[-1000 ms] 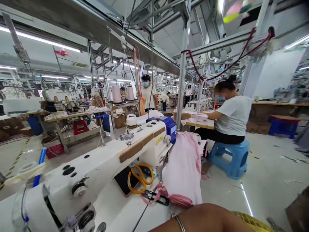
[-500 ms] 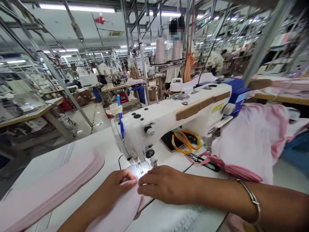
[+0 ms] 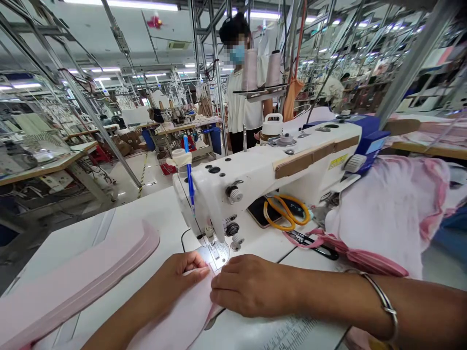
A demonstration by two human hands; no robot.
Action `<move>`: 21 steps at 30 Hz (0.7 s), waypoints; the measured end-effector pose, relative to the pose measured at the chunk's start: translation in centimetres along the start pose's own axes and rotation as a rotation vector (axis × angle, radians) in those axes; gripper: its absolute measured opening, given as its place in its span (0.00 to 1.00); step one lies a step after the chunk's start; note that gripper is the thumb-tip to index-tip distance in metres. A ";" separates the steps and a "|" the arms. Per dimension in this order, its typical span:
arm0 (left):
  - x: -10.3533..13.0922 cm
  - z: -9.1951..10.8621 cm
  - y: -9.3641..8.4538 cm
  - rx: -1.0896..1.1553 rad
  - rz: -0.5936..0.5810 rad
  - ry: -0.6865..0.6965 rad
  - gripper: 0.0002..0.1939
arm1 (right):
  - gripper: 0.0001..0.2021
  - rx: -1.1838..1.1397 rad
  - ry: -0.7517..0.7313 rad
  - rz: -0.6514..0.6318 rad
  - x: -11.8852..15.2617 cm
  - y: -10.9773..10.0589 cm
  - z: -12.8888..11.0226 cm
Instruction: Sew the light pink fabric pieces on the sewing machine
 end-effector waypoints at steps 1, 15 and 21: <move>0.2 0.1 -0.1 -0.004 0.006 0.003 0.14 | 0.08 0.001 0.004 0.002 0.1 0.0 0.0; -0.3 -1.0 -0.1 0.075 -0.048 -0.018 0.17 | 0.13 -0.128 0.044 -0.066 0.5 0.2 1.1; -0.4 -1.2 -0.2 0.100 -0.064 -0.039 0.18 | 0.11 -0.097 -0.001 -0.051 -0.4 0.3 0.6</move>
Point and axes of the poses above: each hand's wrist, its own x-axis away from the middle knuckle, its own y-axis out of the palm, z = x × y, the point moved 10 cm from there along -x, towards the middle knuckle, and after that the axes turned 3 degrees about -y, right-handed, at the moved point
